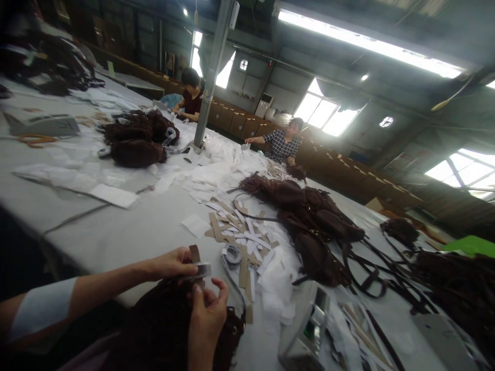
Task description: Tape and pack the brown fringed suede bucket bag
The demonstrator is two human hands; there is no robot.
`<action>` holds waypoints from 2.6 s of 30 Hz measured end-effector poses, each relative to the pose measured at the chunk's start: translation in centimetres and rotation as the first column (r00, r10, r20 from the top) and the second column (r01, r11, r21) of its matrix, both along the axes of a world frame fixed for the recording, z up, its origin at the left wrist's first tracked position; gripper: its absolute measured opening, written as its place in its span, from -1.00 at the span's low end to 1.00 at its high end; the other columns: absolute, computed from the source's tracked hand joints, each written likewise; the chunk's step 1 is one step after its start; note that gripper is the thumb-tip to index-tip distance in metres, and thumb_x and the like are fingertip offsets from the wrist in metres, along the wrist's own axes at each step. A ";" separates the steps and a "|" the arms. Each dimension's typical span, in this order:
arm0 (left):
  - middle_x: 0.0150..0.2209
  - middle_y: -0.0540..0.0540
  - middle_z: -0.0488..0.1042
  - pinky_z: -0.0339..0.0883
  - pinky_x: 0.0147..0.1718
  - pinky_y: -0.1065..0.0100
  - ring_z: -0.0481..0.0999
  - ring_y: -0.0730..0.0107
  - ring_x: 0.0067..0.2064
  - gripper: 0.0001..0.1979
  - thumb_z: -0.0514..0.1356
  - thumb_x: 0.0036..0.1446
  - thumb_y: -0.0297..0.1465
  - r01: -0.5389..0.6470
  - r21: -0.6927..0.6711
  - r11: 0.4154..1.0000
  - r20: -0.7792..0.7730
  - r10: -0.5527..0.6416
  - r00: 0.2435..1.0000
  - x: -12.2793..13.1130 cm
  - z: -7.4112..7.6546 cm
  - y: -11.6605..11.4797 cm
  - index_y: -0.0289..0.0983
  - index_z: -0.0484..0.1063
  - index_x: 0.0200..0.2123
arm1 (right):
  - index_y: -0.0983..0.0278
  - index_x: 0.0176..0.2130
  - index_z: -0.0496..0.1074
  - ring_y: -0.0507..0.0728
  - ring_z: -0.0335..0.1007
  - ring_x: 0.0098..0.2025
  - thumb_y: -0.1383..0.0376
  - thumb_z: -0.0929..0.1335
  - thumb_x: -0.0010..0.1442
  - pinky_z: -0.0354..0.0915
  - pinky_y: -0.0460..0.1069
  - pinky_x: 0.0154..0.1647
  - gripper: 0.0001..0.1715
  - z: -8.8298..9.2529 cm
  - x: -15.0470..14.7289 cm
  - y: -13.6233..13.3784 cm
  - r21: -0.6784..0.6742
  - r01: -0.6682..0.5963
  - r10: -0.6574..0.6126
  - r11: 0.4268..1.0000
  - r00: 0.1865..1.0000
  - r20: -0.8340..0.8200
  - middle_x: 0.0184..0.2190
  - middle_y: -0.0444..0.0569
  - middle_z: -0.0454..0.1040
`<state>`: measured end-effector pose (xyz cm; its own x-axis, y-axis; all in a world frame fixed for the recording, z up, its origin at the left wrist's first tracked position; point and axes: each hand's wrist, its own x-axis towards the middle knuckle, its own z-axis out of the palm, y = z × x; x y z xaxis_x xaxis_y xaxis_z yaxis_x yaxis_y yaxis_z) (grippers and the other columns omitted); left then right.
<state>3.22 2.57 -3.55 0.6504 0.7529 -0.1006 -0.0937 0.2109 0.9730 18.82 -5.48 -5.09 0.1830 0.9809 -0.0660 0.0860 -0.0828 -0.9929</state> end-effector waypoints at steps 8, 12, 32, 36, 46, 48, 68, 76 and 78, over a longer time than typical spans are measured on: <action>-0.61 0.03 0.40 0.10 -0.67 0.54 0.26 0.58 -0.65 -0.63 0.28 -0.02 -0.12 0.108 0.010 0.994 -0.097 -0.107 0.990 -0.4 0.8 0.6 -0.37 0.46 -0.45 | 0.20 -0.09 0.47 0.14 0.48 -0.17 0.44 0.26 0.14 0.38 -0.02 -0.14 -0.63 1.2 2.8 -0.5 0.319 -0.383 0.135 0.867 0.796 0.590 -0.21 -0.01 0.53; -0.66 0.04 0.35 0.06 -0.70 0.54 0.27 0.55 -0.65 -0.61 0.28 -0.04 -0.10 0.153 0.084 0.985 -0.259 -0.127 0.958 -0.2 1.1 0.4 -0.36 0.43 -0.51 | 0.13 -0.17 0.54 0.12 0.44 -0.26 0.39 0.22 0.21 0.37 0.00 -0.23 -0.64 1.9 3.7 1.1 0.359 -0.405 0.023 0.841 0.689 0.724 -0.22 0.03 0.46; -0.63 0.08 0.35 0.12 -0.66 0.52 0.31 0.49 -0.59 -0.78 0.26 -0.07 -0.24 0.368 0.061 0.928 -0.361 -0.323 0.875 0.4 1.0 -0.5 -0.28 0.40 -0.48 | 0.32 -0.49 0.53 0.05 0.34 -0.55 0.23 0.45 -0.12 0.18 -0.11 -0.56 -0.82 4.1 4.3 4.4 -0.321 -0.359 0.461 0.876 0.819 0.342 -0.61 -0.10 0.49; -0.62 0.10 0.35 0.17 -0.62 0.51 0.34 0.48 -0.57 -0.90 0.23 -0.09 -0.37 0.389 0.041 0.920 -0.382 -0.345 0.857 0.7 0.5 -0.4 -0.28 0.40 -0.47 | 0.31 -0.10 0.41 0.02 0.33 -0.57 0.25 0.43 -0.06 0.21 -0.12 -0.56 -0.53 4.4 4.8 4.7 -0.301 -0.440 0.512 0.846 0.829 0.227 -0.57 -0.16 0.48; -0.68 0.08 0.35 0.13 -0.66 0.48 0.33 0.45 -0.63 -0.96 0.22 -0.19 -0.44 0.398 -0.004 0.917 -0.428 -0.362 0.828 1.2 1.4 -0.6 -0.26 0.44 -0.54 | 0.34 -0.36 0.55 0.03 0.35 -0.55 0.25 0.35 0.04 0.20 -0.14 -0.56 -0.77 6.3 4.4 5.0 -0.408 -0.572 0.699 0.712 0.634 0.330 -0.58 -0.10 0.51; -0.66 0.06 0.39 0.16 -0.65 0.47 0.35 0.43 -0.61 -0.96 0.23 -0.21 -0.43 0.389 -0.009 0.921 -0.446 -0.352 0.823 1.2 1.6 -0.7 -0.26 0.45 -0.55 | 0.34 -0.44 0.54 0.03 0.37 -0.56 0.31 0.34 -0.01 0.19 -0.15 -0.58 -0.82 6.3 4.2 5.0 -0.416 -0.542 0.682 0.730 0.616 0.395 -0.61 -0.10 0.50; -0.74 0.07 0.33 0.17 -0.66 0.45 0.38 0.36 -0.61 -0.88 0.22 -0.25 -0.49 0.397 0.137 0.907 -0.583 -0.250 0.773 1.9 2.0 -0.8 -0.26 0.33 -0.70 | 0.29 -0.63 0.43 0.09 0.38 -0.58 0.46 0.32 -0.11 -0.05 -0.07 -0.62 -0.84 6.3 1.7 5.6 -0.371 -0.624 0.504 0.688 0.042 0.863 -0.65 -0.02 0.50; -0.86 0.09 0.07 0.08 -0.63 0.42 0.07 0.49 -0.69 -0.73 0.19 -0.26 -0.53 0.287 0.330 0.899 -0.559 -0.059 0.827 0.5 1.1 -0.9 -0.23 0.19 -0.83 | 0.23 -0.48 0.36 0.11 0.42 -0.55 0.50 0.27 0.09 0.02 -0.02 -0.57 -0.78 4.2 1.6 3.7 -0.157 -0.686 0.131 0.710 -0.090 0.987 -0.59 -0.09 0.47; -0.83 0.10 0.06 0.06 -0.62 0.42 0.06 0.50 -0.67 -0.75 0.17 -0.22 -0.50 0.206 0.348 0.914 -0.523 0.007 0.852 0.1 0.8 -1.3 -0.23 0.18 -0.79 | 0.24 -0.48 0.35 0.10 0.41 -0.55 0.50 0.26 0.12 0.04 -0.02 -0.54 -0.78 3.9 1.6 3.6 -0.109 -0.700 0.107 0.705 -0.047 0.993 -0.59 -0.10 0.45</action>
<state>3.34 1.23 -2.77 0.6612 0.7338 -0.1560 0.4312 -0.2016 0.8794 20.39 -1.87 -1.16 -0.6486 0.7577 0.0719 0.7611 0.6465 0.0533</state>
